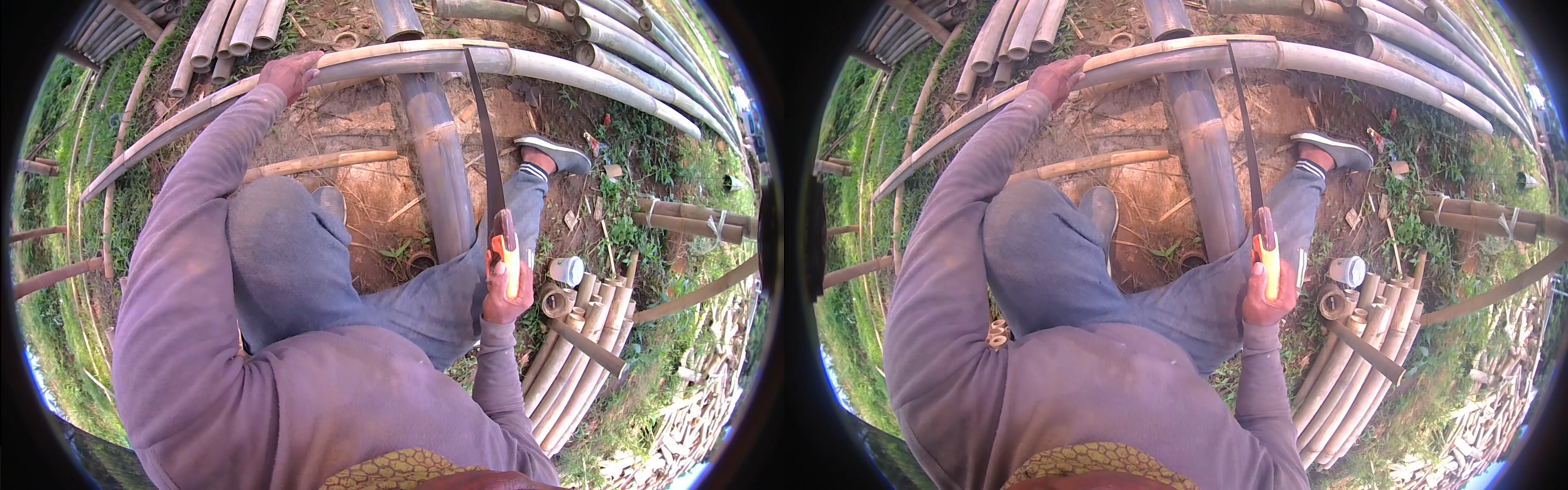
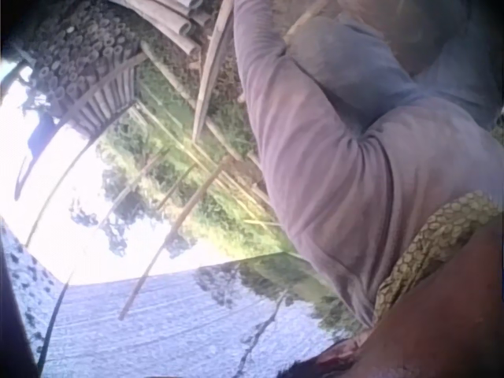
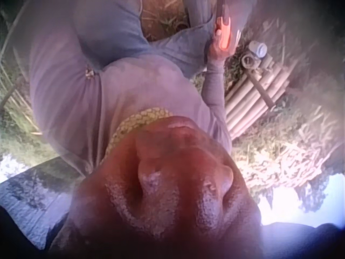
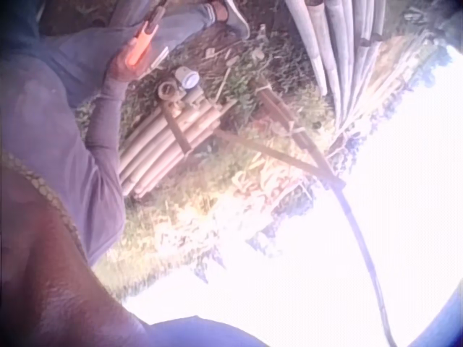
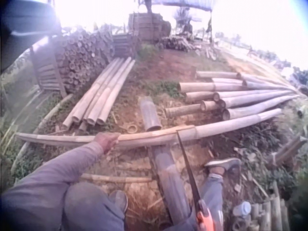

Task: The person sits on the ground and uses a hand saw to cut long bamboo poles into shorter sections. They position each pole on a support, saw through it, and then move the cut pieces aside to continue with the next pole.

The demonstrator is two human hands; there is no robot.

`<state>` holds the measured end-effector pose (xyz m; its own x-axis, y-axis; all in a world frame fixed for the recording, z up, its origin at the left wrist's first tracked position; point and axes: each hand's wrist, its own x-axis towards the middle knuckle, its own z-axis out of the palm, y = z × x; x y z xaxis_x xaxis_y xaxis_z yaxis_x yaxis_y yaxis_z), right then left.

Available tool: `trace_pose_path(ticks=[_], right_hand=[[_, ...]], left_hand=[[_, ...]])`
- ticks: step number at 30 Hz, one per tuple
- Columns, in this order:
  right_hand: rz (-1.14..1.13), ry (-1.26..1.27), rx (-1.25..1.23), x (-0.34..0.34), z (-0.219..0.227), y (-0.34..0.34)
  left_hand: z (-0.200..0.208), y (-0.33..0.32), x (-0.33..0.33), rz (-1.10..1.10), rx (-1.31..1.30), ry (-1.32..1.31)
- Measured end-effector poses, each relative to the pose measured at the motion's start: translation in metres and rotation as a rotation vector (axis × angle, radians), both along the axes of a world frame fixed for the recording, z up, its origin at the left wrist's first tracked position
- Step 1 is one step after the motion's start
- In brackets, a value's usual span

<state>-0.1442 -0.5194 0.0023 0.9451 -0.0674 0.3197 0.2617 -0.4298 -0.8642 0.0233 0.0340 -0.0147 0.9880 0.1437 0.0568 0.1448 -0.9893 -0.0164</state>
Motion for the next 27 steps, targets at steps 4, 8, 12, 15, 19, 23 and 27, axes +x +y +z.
trace_pose_path(ticks=[4, 8, 12, 15, 19, 23, 27], right_hand=[[0.011, -0.010, -0.033, 0.008, -0.002, 0.004], [0.039, -0.044, -0.007, -0.012, -0.004, -0.008], [-0.015, 0.099, 0.022, 0.004, 0.016, 0.010], [0.008, 0.060, -0.063, -0.003, 0.023, 0.007], [0.008, 0.094, 0.269, -0.030, 0.019, -0.018], [-0.168, -0.047, 0.098, 0.006, 0.021, -0.016], [-0.104, -0.084, 0.106, 0.044, 0.005, -0.012]], left_hand=[[0.004, 0.000, 0.005, 0.068, -0.031, 0.059], [0.006, -0.003, 0.003, 0.035, 0.002, 0.077], [-0.006, 0.005, 0.005, 0.043, 0.014, 0.023], [0.002, -0.006, 0.003, 0.075, -0.022, 0.080], [0.000, -0.001, 0.000, 0.044, -0.053, -0.014], [-0.003, -0.006, -0.007, 0.066, -0.103, 0.018], [0.005, -0.003, -0.039, -0.137, -0.009, -0.183]])
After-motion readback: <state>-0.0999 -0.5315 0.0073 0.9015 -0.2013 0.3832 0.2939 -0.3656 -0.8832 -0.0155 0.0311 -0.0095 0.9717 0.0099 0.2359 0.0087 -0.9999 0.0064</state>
